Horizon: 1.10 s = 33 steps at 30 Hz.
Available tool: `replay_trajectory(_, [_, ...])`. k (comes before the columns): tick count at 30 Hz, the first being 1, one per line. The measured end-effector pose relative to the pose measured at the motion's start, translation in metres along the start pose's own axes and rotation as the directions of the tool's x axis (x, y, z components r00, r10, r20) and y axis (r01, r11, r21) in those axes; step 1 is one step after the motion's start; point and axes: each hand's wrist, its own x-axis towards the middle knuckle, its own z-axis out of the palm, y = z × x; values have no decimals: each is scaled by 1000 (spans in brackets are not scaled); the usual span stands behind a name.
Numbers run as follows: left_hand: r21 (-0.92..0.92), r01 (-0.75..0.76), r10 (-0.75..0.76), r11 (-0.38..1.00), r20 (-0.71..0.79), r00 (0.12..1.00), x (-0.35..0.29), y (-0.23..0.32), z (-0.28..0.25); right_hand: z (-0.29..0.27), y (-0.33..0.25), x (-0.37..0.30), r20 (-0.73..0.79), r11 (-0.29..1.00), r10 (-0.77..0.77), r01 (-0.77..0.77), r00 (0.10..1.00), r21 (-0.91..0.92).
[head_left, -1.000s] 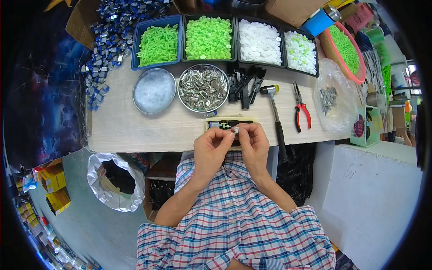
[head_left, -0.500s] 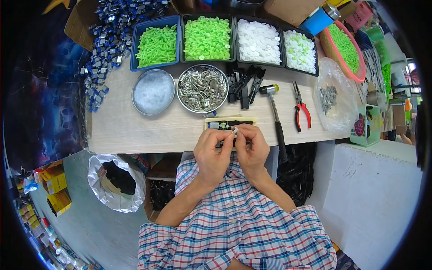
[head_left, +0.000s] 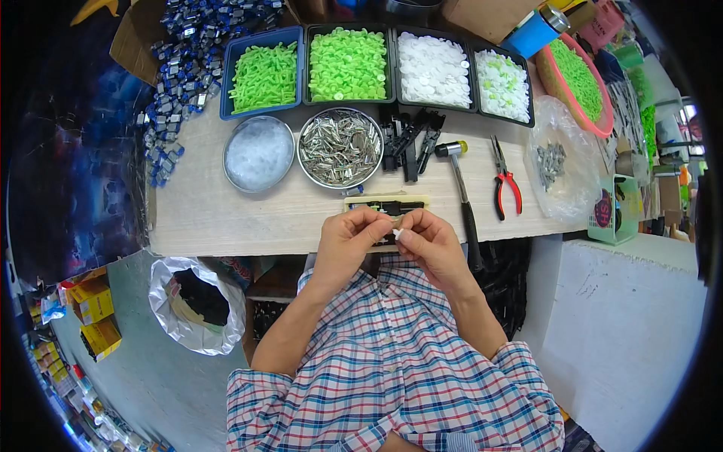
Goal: Assembling small mechanical components at a factory workbench.
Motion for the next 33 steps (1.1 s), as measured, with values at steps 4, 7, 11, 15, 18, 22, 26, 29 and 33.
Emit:
replay_trajectory(4, [133, 0, 0, 991, 4, 1000, 4, 2, 1, 4, 0, 3, 42, 901, -295, 293, 955, -320])
replay_trajectory(7, [249, -11, 7, 968, 17, 1000, 7, 6, 0, 5, -10, 5, 160, 558, -424, 397, 891, -729])
replay_trajectory(11, [512, -246, 305, 823, -32, 952, 19, 9, 1, 0, -11, 16, 330, 177, -588, 516, 738, -838])
replay_trajectory(15, [809, -421, 690, 410, 27, 724, 63, 16, -17, -4, -12, 30, 422, -92, -583, 460, 694, -883])
replay_trajectory(18, [867, -444, 765, 225, 125, 631, 81, 15, -26, -4, -12, 37, 458, -177, -515, 434, 724, -884])
replay_trajectory(22, [905, -412, 787, 109, 175, 591, 84, 13, -29, -2, -14, 41, 473, -217, -463, 422, 750, -880])
replay_trajectory(26, [867, -479, 815, 140, 174, 553, 70, 7, -30, -3, -18, 43, 451, -176, -429, 417, 783, -892])
replay_trajectory(29, [768, -602, 771, 216, 245, 588, 32, -9, -17, -4, -17, 43, 428, -128, -465, 420, 775, -899])
replay_trajectory(33, [748, -657, 683, 91, 434, 588, 8, -26, -5, -7, -14, 45, 436, -90, -485, 452, 758, -887])
